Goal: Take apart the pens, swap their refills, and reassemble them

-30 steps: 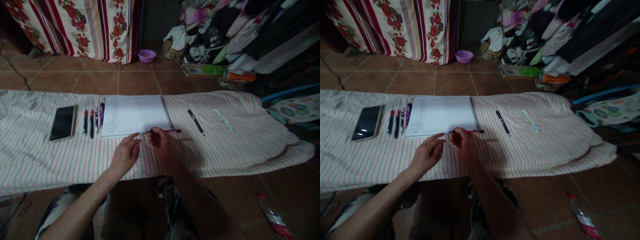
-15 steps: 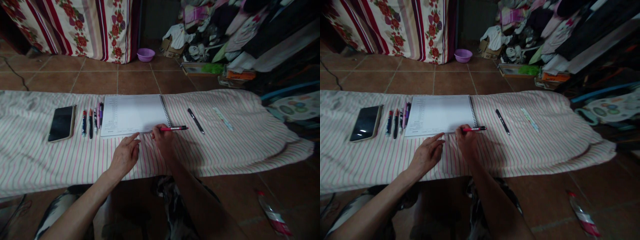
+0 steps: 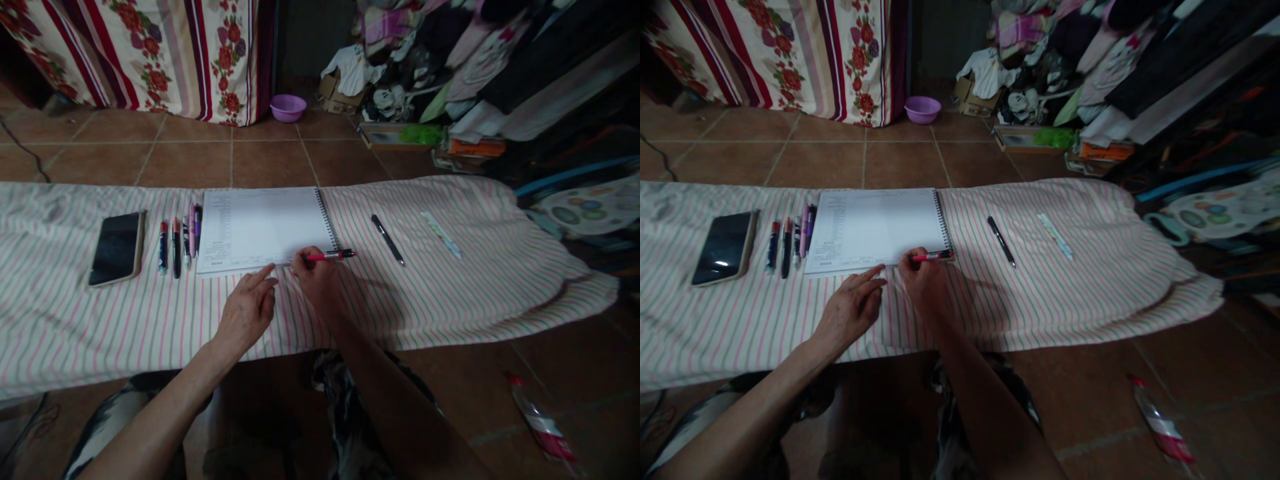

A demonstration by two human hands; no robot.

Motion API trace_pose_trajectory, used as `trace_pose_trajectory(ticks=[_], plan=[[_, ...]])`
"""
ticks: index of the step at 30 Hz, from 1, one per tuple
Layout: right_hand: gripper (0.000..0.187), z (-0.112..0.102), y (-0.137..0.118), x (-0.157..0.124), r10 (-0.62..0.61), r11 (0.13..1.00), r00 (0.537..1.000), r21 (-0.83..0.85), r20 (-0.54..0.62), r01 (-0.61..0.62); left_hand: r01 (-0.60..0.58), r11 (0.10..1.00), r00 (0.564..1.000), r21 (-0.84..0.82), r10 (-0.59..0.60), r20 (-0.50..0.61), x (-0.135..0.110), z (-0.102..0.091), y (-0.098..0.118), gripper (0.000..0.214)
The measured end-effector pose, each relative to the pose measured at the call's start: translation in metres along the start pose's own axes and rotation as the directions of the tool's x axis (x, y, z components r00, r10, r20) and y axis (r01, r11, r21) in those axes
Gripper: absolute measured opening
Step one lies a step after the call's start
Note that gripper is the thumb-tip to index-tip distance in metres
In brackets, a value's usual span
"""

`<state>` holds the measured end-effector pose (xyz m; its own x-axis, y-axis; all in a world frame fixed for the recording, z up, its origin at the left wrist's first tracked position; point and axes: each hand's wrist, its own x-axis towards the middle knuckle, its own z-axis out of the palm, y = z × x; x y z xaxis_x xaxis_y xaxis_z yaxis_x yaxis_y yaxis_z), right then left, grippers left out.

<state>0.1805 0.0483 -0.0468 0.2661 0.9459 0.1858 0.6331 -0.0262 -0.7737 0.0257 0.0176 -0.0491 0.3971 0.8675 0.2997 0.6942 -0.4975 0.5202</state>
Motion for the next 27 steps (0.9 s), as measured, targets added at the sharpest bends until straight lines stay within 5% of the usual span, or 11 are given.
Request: trace_pose_trajectory(ticks=[9, 23, 27], plan=[[0.019, 0.0027, 0.0066, 0.002, 0.039, 0.993, 0.999, 0.114, 0.027, -0.042, -0.004, 1.0, 1.0, -0.018, 0.003, -0.01, -0.0009, 0.0004, -0.001, 0.028], [0.019, 0.0005, 0.0047, 0.0018, 0.051, 0.999, 0.999, 0.004, 0.009, -0.051, -0.007, 0.999, 1.0, -0.039, 0.006, -0.03, -0.0016, -0.0001, -0.0014, 0.028], [0.018, 0.0021, 0.0049, 0.0012, 0.061, 0.994, 0.998, 0.084, 0.019, -0.063, -0.005, 0.999, 0.999, -0.034, 0.004, -0.032, -0.0012, 0.0, -0.0013, 0.028]])
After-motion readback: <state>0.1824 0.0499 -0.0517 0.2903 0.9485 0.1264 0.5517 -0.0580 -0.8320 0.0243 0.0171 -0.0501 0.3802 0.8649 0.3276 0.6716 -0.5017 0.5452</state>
